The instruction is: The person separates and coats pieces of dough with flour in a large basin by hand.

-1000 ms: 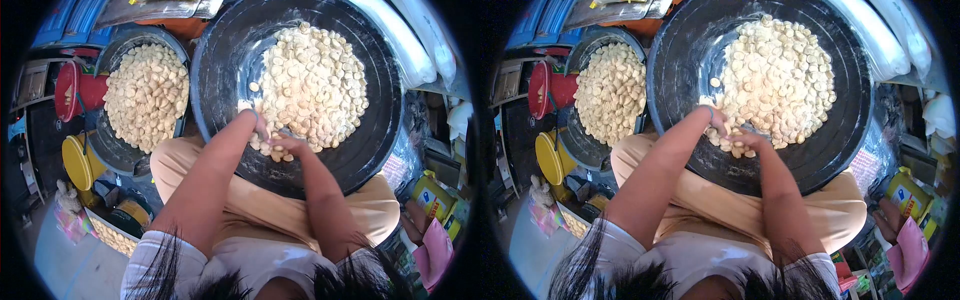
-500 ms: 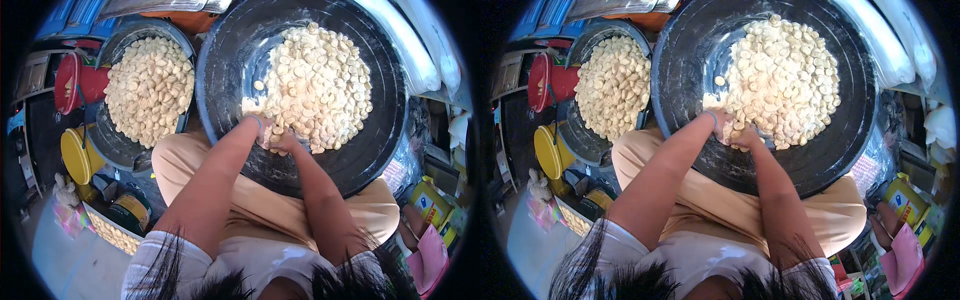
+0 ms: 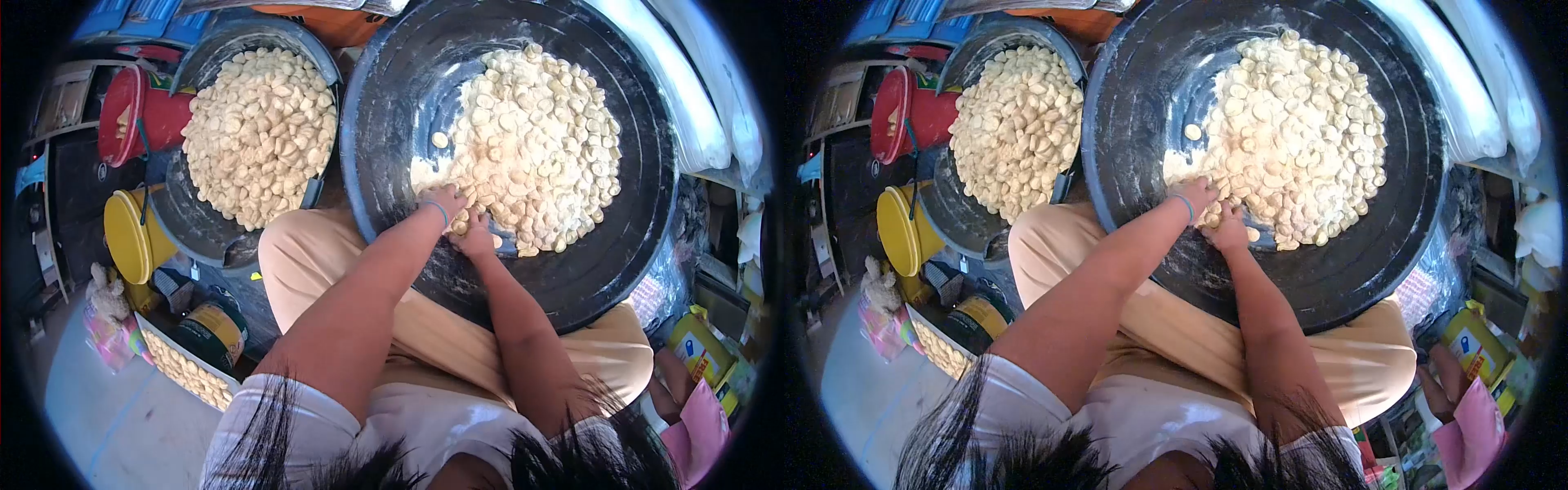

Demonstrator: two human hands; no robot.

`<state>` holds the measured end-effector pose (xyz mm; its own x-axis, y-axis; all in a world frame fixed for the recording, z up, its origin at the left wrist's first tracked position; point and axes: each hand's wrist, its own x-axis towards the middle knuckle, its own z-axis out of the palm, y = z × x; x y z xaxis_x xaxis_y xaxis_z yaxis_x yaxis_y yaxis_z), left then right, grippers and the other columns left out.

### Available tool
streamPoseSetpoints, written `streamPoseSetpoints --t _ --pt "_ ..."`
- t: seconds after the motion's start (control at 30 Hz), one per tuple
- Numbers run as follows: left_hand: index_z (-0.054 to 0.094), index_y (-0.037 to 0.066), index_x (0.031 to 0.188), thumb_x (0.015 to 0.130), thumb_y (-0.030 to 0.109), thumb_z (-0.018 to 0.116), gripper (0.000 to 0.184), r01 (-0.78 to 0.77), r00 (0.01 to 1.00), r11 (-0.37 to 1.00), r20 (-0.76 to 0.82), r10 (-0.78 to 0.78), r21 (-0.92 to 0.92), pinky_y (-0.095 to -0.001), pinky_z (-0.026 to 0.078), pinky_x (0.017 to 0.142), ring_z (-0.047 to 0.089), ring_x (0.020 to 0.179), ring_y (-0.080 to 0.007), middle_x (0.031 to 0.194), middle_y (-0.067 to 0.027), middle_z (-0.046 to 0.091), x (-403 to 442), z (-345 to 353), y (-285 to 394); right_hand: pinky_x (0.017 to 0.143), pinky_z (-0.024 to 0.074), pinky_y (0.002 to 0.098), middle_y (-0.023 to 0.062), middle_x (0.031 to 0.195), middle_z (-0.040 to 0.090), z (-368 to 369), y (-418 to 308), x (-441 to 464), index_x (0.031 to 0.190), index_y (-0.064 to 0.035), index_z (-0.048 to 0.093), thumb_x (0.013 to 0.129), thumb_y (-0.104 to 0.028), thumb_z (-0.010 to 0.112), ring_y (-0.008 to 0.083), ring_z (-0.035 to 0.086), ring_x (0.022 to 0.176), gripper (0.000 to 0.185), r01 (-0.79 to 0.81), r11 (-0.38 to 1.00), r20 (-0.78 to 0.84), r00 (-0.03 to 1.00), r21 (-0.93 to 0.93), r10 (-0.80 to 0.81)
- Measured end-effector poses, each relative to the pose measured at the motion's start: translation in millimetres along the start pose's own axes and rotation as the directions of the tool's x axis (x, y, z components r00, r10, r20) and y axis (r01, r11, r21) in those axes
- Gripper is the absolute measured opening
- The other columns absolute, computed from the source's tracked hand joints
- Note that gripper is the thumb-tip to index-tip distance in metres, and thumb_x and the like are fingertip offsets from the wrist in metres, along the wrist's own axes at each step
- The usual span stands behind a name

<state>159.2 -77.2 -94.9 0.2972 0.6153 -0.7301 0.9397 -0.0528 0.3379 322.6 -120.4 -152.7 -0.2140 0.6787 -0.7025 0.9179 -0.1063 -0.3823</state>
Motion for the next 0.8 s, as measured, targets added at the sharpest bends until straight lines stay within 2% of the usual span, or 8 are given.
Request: streamPoseSetpoints --t 0.1,0.2,0.27,0.33,0.37,0.47,0.6,0.8 --pt "0.050 0.018 0.128 0.061 0.013 0.078 0.072 -0.050 0.999 0.998 -0.013 0.050 -0.029 -0.0419 0.050 0.087 0.059 0.107 -0.0327 0.127 -0.0108 0.048 42.1 39.0 -16.0 0.083 0.0487 0.0410 0.0211 0.122 0.048 -3.9 11.2 6.3 0.136 -0.0084 0.036 0.065 -0.028 0.080 0.0328 0.056 0.106 0.086 0.106 0.993 -0.029 0.994 -0.048 -0.107" --pt "0.050 0.016 0.126 0.063 0.017 0.076 0.068 -0.069 0.980 0.996 0.183 0.079 -0.058 -0.0407 0.051 0.085 0.060 0.106 -0.0317 0.130 -0.0110 0.047 46.0 25.7 -28.4 0.077 0.0490 0.0341 0.0131 0.115 0.056 -46.8 22.5 16.1 0.133 -0.0107 0.042 0.068 -0.021 0.078 0.0216 0.057 0.099 0.075 -0.202 0.821 0.487 0.867 0.534 -0.103" --pt "0.051 0.016 0.126 0.065 0.021 0.075 0.066 -0.004 0.885 0.990 0.460 0.070 -0.143 -0.0395 0.051 0.084 0.060 0.105 -0.0318 0.133 -0.0120 0.046 30.2 -14.1 -26.7 0.076 0.0478 0.0294 0.0082 0.115 0.058 -49.8 44.3 32.1 0.136 -0.0106 0.039 0.069 -0.022 0.079 0.0148 0.056 0.096 0.079 -0.249 0.816 0.586 0.800 0.522 -0.131" --pt "0.050 0.018 0.129 0.063 0.027 0.078 0.072 0.009 0.896 0.997 0.444 0.026 -0.077 -0.0444 0.047 0.091 0.055 0.113 -0.0342 0.137 -0.0117 0.044 18.2 -25.3 -27.2 0.078 0.0477 0.0298 0.0088 0.117 0.058 -69.0 35.1 22.5 0.139 -0.0105 0.035 0.069 -0.024 0.080 0.0153 0.055 0.098 0.084 -0.316 0.767 0.625 0.769 0.558 -0.137" --pt "0.050 0.018 0.129 0.062 0.027 0.079 0.074 0.003 0.929 0.999 0.369 0.011 -0.036 -0.0463 0.045 0.093 0.053 0.115 -0.0347 0.137 -0.0112 0.044 5.5 -25.5 -25.4 0.084 0.0476 0.0347 0.0130 0.126 0.050 -68.7 22.4 11.6 0.142 -0.0101 0.027 0.069 -0.029 0.080 0.0205 0.056 0.104 0.092 -0.302 0.793 0.546 0.837 0.528 -0.045" --pt "0.050 0.021 0.130 0.060 0.028 0.082 0.078 0.046 0.979 0.994 0.195 -0.064 0.095 -0.0542 0.037 0.099 0.045 0.124 -0.0352 0.136 -0.0108 0.044 -11.4 -20.4 -8.2 0.089 0.0466 0.0401 0.0181 0.136 0.038 7.1 18.7 -0.4 0.143 -0.0095 0.024 0.070 -0.031 0.079 0.0299 0.055 0.110 0.094 -0.051 0.986 -0.102 0.994 -0.158 0.035" --pt "0.052 0.020 0.127 0.060 0.022 0.082 0.074 0.071 0.992 0.994 0.099 -0.079 0.082 -0.0503 0.040 0.098 0.043 0.125 -0.0362 0.135 -0.0129 0.045 23.5 25.0 -10.7 0.090 0.0476 0.0465 0.0233 0.135 0.035 2.0 -2.4 -13.0 0.141 -0.0179 0.029 0.065 -0.034 0.079 0.0452 0.052 0.110 0.092 -0.116 0.990 -0.099 0.989 -0.075 0.108" --pt "0.052 0.021 0.127 0.057 0.020 0.084 0.077 -0.082 0.996 0.996 0.018 0.083 -0.035 -0.0460 0.044 0.097 0.043 0.125 -0.0395 0.141 -0.0158 0.035 13.2 17.1 -15.0 0.093 0.0450 0.0455 0.0233 0.131 0.037 -6.9 27.2 -4.1 0.135 -0.0186 0.036 0.063 -0.033 0.077 0.0421 0.048 0.115 0.084 0.053 0.988 -0.056 0.997 0.147 -0.045"
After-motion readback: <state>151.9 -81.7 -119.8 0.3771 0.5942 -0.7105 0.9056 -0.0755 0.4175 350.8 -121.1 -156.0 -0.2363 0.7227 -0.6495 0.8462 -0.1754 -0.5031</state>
